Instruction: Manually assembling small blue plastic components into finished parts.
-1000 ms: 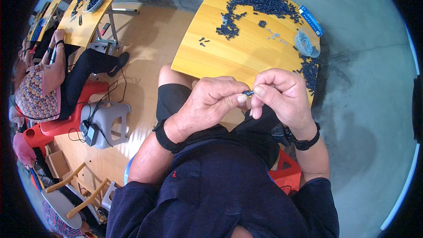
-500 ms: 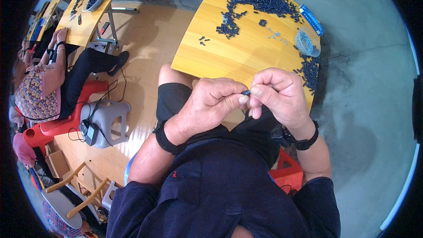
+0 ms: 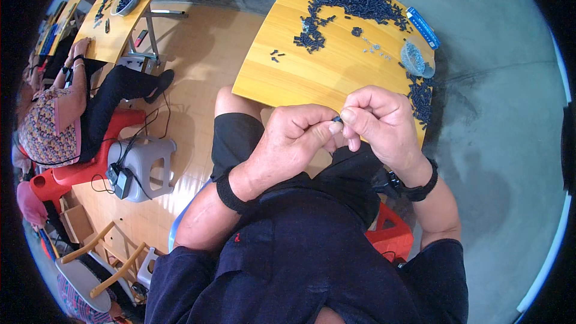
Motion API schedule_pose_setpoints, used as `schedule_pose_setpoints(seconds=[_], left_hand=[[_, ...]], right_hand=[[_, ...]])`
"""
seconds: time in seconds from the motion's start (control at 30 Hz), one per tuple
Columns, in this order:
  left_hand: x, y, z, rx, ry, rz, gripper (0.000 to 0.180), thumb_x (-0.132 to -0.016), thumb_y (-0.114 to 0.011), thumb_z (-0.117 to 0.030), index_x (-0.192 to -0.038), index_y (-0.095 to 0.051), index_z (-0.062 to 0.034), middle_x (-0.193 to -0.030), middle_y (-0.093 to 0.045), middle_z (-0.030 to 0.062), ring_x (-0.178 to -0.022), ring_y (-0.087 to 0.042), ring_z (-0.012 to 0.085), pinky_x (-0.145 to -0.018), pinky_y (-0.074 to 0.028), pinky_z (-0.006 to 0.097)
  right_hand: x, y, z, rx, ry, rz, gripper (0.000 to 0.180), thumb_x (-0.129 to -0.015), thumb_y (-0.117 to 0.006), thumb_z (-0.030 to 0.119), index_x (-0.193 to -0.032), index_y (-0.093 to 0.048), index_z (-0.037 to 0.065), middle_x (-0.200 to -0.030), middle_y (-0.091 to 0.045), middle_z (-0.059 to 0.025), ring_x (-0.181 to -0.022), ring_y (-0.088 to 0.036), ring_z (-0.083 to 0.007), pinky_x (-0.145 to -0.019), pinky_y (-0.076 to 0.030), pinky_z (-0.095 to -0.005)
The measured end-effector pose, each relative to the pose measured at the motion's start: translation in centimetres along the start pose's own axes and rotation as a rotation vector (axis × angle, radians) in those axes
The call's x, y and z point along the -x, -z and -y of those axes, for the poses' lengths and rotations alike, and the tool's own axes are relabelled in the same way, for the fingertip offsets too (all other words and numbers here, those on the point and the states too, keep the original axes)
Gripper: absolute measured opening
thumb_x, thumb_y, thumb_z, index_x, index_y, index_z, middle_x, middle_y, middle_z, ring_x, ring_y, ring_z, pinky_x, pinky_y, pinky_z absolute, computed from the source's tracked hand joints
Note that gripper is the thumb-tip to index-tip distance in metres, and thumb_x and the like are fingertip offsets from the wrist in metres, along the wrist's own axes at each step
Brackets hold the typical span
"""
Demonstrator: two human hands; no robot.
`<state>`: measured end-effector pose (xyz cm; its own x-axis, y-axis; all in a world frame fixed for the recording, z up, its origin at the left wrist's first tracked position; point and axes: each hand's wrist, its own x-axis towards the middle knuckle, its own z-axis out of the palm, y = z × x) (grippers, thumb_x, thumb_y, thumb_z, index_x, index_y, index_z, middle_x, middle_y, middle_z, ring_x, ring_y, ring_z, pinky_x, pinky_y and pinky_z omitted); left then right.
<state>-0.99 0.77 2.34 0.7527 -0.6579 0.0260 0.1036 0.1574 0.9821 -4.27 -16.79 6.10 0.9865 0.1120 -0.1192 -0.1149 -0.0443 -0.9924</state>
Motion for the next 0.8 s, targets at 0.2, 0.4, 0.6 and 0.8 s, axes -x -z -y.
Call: schedule_pose_setpoints(seconds=[0.2,0.4,0.6,0.8], left_hand=[[0.4,0.4,-0.1,0.108,0.107,0.000,0.013,-0.089,-0.057,-0.005,-0.095,-0.064,0.0045,-0.077,-0.066,0.0064,-0.071,-0.062,0.0108,-0.066,-0.051,0.023],[0.5,1.1,-1.0,0.165,0.145,0.054,0.013,-0.085,-0.061,-0.002,-0.096,-0.065,0.0039,-0.081,-0.068,0.0071,-0.071,-0.062,0.0095,-0.065,-0.051,0.022],[0.8,1.4,-1.5,0.151,0.184,0.082,0.014,-0.084,-0.062,-0.001,-0.097,-0.066,0.0029,-0.081,-0.068,0.0061,-0.072,-0.062,0.0080,-0.063,-0.050,0.020],[0.9,1.6,-1.7,0.211,0.217,0.085,0.014,-0.085,-0.061,-0.001,-0.097,-0.066,0.0033,-0.082,-0.068,0.0083,-0.073,-0.064,0.0102,-0.064,-0.052,0.021]], right_hand=[[-0.4,0.3,0.0,-0.078,-0.118,0.044,0.011,-0.089,-0.059,0.010,-0.085,-0.060,0.001,-0.066,-0.060,-0.0013,-0.052,-0.054,-0.0037,-0.045,-0.042,-0.0168],[-0.5,0.0,0.4,-0.051,-0.103,0.082,0.010,-0.089,-0.059,0.010,-0.085,-0.059,0.001,-0.068,-0.061,-0.0018,-0.052,-0.054,-0.0042,-0.045,-0.042,-0.0168],[-0.5,-0.2,1.0,-0.024,-0.114,0.103,0.009,-0.089,-0.059,0.009,-0.085,-0.059,0.001,-0.068,-0.061,-0.0020,-0.052,-0.055,-0.0045,-0.046,-0.042,-0.0173],[-0.8,-0.2,1.8,0.025,-0.120,0.170,0.009,-0.089,-0.058,0.008,-0.084,-0.060,0.001,-0.068,-0.061,-0.0019,-0.053,-0.055,-0.0041,-0.047,-0.043,-0.0171]])
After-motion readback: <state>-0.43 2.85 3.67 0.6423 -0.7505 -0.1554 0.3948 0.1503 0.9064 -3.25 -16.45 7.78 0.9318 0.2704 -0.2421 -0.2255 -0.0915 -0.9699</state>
